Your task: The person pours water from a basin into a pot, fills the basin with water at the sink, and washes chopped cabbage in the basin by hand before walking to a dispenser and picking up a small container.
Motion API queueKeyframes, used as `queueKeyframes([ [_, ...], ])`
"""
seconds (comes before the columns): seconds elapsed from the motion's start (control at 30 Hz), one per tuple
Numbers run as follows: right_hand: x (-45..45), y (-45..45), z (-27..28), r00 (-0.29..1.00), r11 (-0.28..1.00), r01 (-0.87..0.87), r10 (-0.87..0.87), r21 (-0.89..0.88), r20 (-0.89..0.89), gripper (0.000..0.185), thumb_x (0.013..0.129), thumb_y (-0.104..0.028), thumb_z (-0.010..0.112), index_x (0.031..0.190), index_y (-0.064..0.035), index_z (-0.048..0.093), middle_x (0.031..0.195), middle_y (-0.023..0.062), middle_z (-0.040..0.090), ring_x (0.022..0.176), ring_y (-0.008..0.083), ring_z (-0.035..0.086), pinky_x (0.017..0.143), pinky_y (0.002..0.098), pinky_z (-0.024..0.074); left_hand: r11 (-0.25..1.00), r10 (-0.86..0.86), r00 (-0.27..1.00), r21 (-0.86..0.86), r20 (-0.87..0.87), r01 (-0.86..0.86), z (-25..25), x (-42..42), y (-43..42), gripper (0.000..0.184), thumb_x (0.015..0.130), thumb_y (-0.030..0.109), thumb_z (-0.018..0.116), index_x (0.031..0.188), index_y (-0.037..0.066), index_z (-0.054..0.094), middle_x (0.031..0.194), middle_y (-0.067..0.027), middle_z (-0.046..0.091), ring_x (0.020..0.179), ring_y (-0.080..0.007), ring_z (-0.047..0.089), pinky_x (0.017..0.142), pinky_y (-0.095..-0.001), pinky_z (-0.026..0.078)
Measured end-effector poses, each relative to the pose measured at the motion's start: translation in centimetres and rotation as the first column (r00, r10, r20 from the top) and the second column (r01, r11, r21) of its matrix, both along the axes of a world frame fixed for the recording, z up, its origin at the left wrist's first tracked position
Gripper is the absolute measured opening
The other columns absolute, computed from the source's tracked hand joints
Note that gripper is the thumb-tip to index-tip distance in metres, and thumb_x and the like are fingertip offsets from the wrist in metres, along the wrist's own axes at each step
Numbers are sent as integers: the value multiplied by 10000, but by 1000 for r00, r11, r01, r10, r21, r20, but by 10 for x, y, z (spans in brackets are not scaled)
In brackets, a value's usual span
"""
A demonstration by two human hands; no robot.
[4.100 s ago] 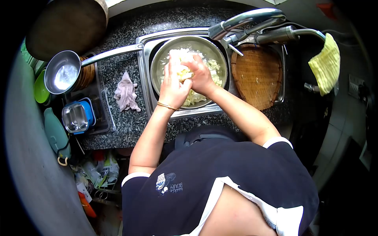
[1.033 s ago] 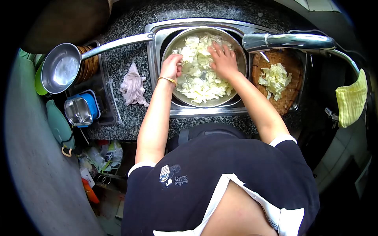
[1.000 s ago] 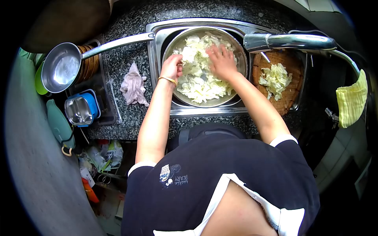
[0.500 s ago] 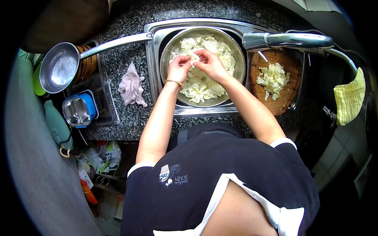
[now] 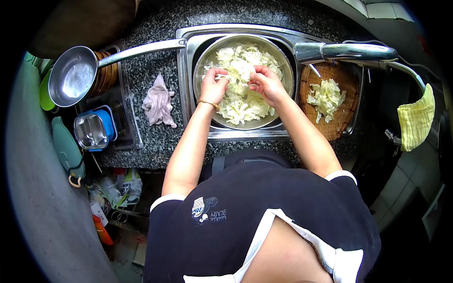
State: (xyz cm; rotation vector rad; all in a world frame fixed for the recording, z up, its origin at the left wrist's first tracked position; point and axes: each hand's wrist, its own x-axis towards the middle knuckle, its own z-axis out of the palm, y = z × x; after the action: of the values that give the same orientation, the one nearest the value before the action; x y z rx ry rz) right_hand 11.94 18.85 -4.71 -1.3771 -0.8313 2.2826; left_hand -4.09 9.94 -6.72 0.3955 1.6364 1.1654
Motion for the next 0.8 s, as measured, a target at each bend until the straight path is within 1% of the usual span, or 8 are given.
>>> queueKeyframes([
  [0.07,1,-2,1,999,1000,-21,22,4,-32,245,827,-62,602,1053,-34,511,912,32,573,785,109,575,673,243,502,988,-115,979,86,-168,131,-3,2,1,212,749,165,679,895,22,623,833,-66,599,659,-107,544,613,-251,464],
  [0.13,0,-7,5,993,938,-109,86,328,85,200,805,-62,619,988,-24,549,899,37,578,794,120,576,645,228,478,981,-158,963,76,-220,178,10,9,4,227,744,188,696,884,21,633,828,-66,593,665,-107,544,623,-253,467],
  [0.17,-1,-10,4,992,938,-112,88,327,84,200,805,-62,619,988,-24,549,899,37,578,794,120,576,645,228,478,972,-202,941,64,-271,227,17,12,5,244,739,210,713,872,19,643,823,-65,586,671,-106,544,633,-256,470],
  [0.27,-4,-16,12,957,599,-275,99,752,271,175,761,-44,619,933,-24,586,907,52,541,811,140,567,659,232,467,973,-181,943,85,-278,212,18,18,4,255,766,215,718,896,9,643,793,-31,585,661,-77,532,599,-224,452],
  [0.37,-2,-16,18,956,536,-290,132,793,261,176,752,-26,613,926,-21,590,897,57,536,807,142,564,668,231,469,984,-137,972,84,-190,155,13,18,1,225,812,197,685,932,14,634,810,3,605,679,-53,534,585,-205,444],
  [0.43,-1,-16,20,962,575,-269,129,772,239,155,766,-38,624,917,-16,592,902,62,541,801,136,567,665,233,473,990,-138,988,32,71,136,32,14,2,211,835,196,655,951,21,631,843,5,610,723,-60,549,601,-212,450],
  [0.5,2,-15,20,952,639,-303,171,707,253,158,797,-53,642,940,-27,578,947,30,545,830,100,558,714,224,465,986,-164,984,43,72,161,31,10,-1,202,846,198,639,955,27,633,868,3,619,744,-63,557,612,-210,448],
  [0.8,0,-19,22,960,716,-270,146,644,240,190,793,-133,702,838,-8,566,758,30,592,669,66,554,606,224,469,902,-368,863,91,-347,421,41,3,1,186,790,163,640,881,1,650,832,-87,609,730,-150,581,675,-270,465],
])
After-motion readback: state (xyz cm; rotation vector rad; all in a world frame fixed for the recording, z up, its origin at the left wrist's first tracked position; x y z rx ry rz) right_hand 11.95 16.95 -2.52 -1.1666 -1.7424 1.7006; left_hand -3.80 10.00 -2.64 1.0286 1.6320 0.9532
